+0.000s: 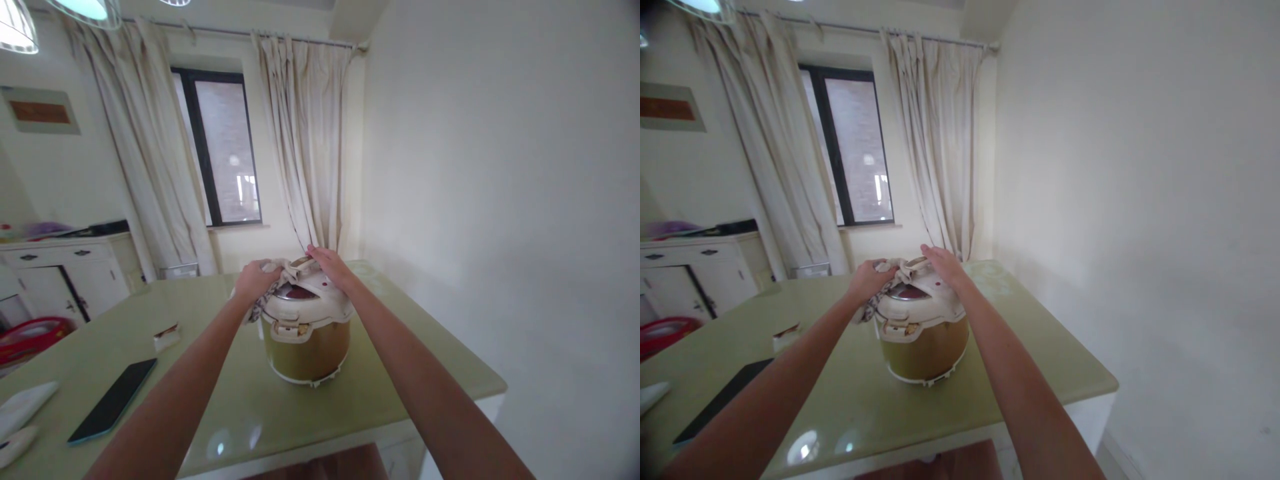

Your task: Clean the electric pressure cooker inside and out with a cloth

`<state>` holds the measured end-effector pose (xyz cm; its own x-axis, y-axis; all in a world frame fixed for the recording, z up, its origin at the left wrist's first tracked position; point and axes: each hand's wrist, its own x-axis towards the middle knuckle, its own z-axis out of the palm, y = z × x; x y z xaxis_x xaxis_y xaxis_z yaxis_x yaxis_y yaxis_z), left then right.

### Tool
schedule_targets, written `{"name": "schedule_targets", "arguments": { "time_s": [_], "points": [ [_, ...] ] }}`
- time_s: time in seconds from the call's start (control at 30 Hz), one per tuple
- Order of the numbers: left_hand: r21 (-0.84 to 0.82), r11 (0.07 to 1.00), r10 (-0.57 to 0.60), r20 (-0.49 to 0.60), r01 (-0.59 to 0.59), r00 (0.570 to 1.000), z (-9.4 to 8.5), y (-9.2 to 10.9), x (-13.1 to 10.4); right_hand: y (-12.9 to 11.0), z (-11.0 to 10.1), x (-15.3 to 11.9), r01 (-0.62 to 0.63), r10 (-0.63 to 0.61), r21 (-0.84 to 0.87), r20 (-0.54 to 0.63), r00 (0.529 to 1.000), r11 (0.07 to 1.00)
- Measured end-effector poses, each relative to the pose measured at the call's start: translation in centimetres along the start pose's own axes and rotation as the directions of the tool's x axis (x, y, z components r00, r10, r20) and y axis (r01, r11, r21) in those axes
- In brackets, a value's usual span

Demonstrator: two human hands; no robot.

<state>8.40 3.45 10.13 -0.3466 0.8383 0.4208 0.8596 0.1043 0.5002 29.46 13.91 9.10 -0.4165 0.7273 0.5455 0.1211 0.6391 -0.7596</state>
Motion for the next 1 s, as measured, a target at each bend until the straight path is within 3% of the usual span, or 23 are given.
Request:
{"name": "schedule_targets", "arguments": {
  "time_s": [0.1,0.23,0.33,0.4,0.6,0.73,0.8,0.9,0.93,1.0],
  "points": [
    [0.103,0.995,0.006,0.06,-0.012,0.998,-0.5,0.8,-0.3,0.1,0.1,0.2,-0.019,0.019,0.017,-0.009,1.0,1.0],
    [0.166,0.982,0.076,0.067,-0.086,0.995,-1.3,1.8,-2.8,0.0,0.2,0.5,-0.051,0.053,0.068,-0.032,0.998,0.996],
    [0.169,0.963,0.209,0.029,-0.211,0.977,-1.1,2.9,-5.2,-0.1,0.2,0.6,-0.097,0.106,0.157,-0.047,0.993,0.983],
    [0.178,0.922,0.346,0.016,-0.343,0.938,-0.6,4.2,-6.3,-0.1,0.1,0.6,-0.134,0.149,0.261,-0.039,0.988,0.956],
    [0.219,0.734,0.645,0.07,-0.643,0.761,1.1,9.0,-7.7,0.2,-0.7,1.2,-0.331,0.394,0.549,0.003,0.919,0.767],
    [0.227,0.602,0.771,0.085,-0.765,0.632,2.6,9.8,-9.4,-0.1,-2.2,0.7,-0.208,0.411,0.678,-0.152,0.899,0.705],
    [0.204,0.473,0.855,0.131,-0.857,0.502,4.0,9.8,-10.6,-0.4,-3.0,-0.6,-0.139,0.408,0.682,-0.251,0.878,0.718],
    [0.209,0.265,0.936,0.179,-0.941,0.303,7.0,9.7,-12.2,-0.8,-3.9,-4.7,-0.098,0.287,0.437,-0.393,0.873,0.894],
    [0.221,0.223,0.947,0.181,-0.949,0.264,8.2,9.6,-12.6,-0.8,-3.9,-6.6,-0.057,0.175,0.275,-0.425,0.888,0.96],
    [0.232,0.167,0.958,0.192,-0.958,0.213,10.7,9.0,-13.5,-0.4,-3.5,-11.1,0.04,-0.043,-0.015,-0.397,0.917,0.999]
  ]
}}
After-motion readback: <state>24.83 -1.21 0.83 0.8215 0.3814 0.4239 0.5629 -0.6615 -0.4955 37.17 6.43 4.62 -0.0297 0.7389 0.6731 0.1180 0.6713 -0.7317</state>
